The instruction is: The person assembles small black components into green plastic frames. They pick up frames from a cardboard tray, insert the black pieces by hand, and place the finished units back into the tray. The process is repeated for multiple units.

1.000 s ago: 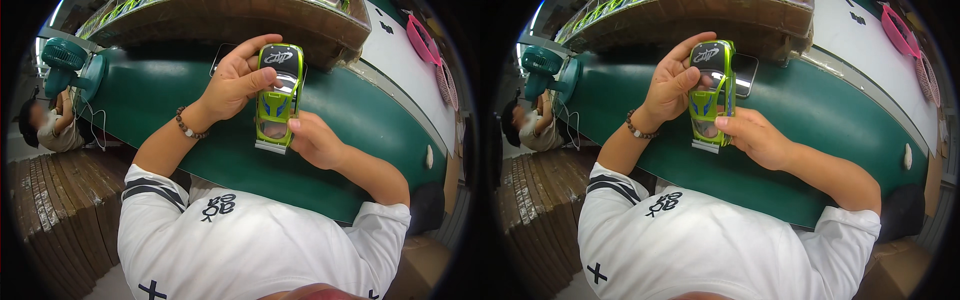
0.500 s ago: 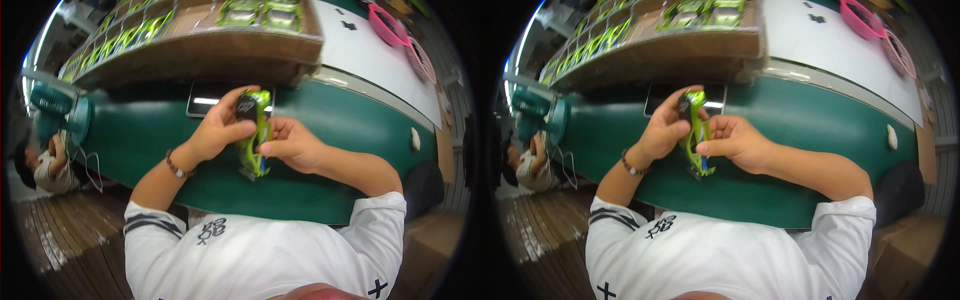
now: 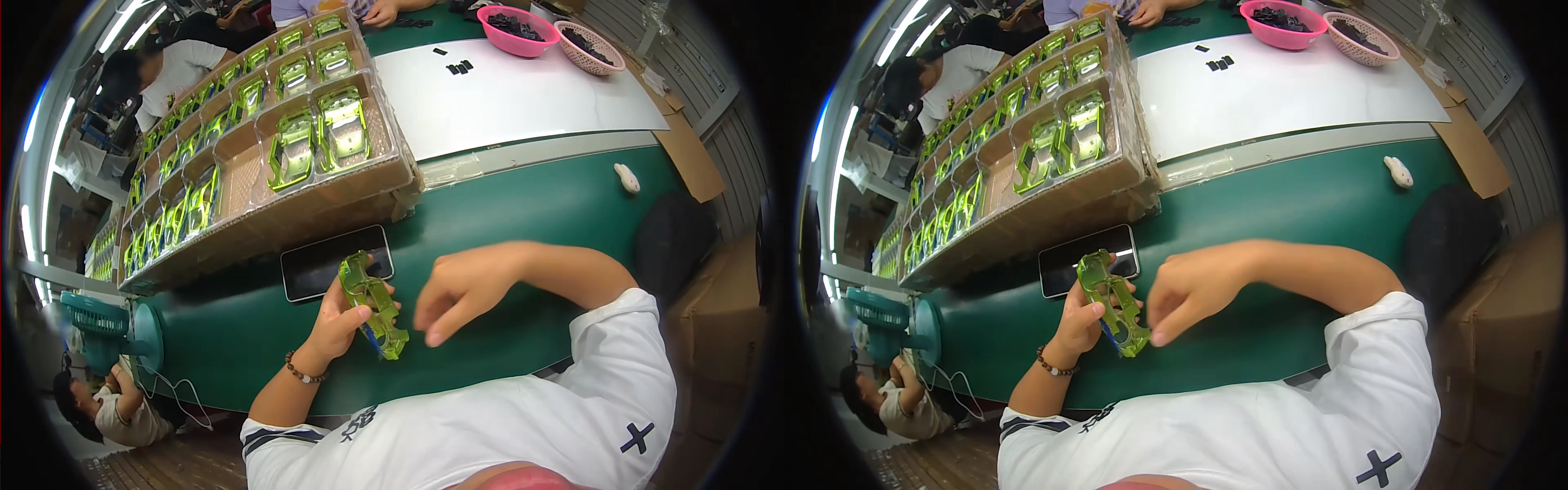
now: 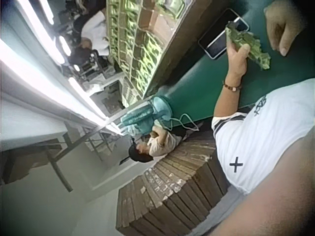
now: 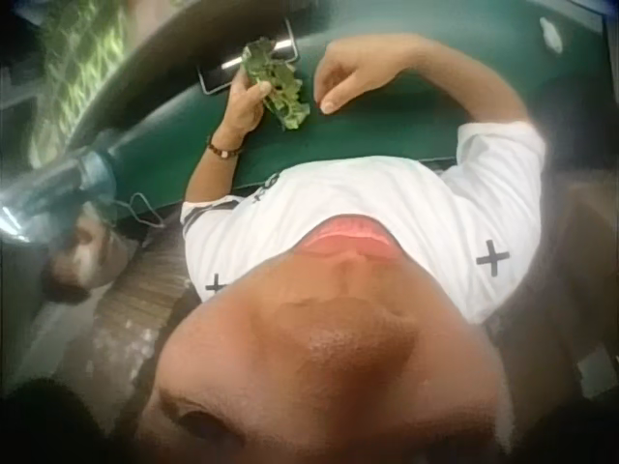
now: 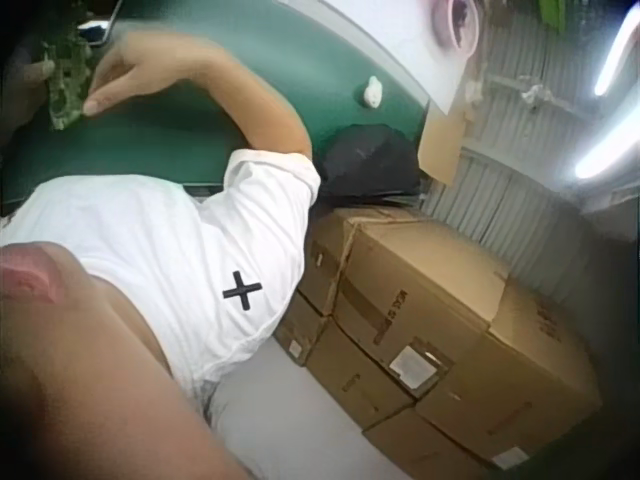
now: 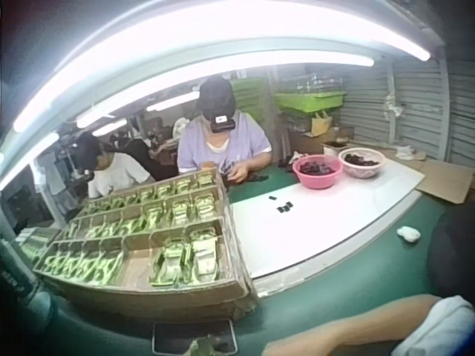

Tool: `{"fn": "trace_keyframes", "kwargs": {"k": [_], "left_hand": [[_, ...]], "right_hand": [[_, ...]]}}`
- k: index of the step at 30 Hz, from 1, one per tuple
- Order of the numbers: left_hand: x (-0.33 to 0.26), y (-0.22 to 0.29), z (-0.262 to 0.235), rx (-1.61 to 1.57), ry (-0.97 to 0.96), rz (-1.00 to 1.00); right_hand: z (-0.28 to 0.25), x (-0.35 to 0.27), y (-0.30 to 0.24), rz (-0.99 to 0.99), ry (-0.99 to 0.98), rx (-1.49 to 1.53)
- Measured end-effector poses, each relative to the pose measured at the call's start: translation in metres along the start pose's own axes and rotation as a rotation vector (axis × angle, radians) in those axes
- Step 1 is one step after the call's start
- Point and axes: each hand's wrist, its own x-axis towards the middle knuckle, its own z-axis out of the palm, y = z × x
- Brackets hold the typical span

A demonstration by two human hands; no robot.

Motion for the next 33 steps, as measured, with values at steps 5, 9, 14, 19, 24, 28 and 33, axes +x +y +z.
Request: {"fn": "trace_keyframes", "kwargs": {"k": [5, 9, 14, 19, 24, 28, 33], "left_hand": [[0.004, 0.003, -0.005, -0.097, -0.049, -0.049], [0.007, 0.001, -0.008, -0.099, -0.077, -0.068], [0.009, 0.003, -0.015, -0.143, -0.124, -0.111], [0.012, 0.002, -0.014, -0.124, -0.155, -0.151], [0.009, 0.004, -0.015, -0.121, -0.149, -0.177], [0.008, 0.003, -0.016, -0.134, -0.145, -0.174], [0.011, 0.004, -0.017, -0.096, -0.121, -0.164]], "right_hand": [[-0.064, -0.051, 0.035, 0.106, -0.052, 0.195], [-0.111, -0.067, 0.06, 0.362, 0.417, 0.111], [-0.185, -0.056, 0.095, 0.556, 0.929, -0.212], [-0.231, -0.045, 0.15, 0.524, 1.436, -0.436], [-0.221, -0.028, 0.149, 0.656, 1.591, -0.659], [-0.205, -0.039, 0.144, 0.718, 1.597, -0.59], [-0.196, -0.04, 0.143, 0.679, 1.653, -0.572]]}}
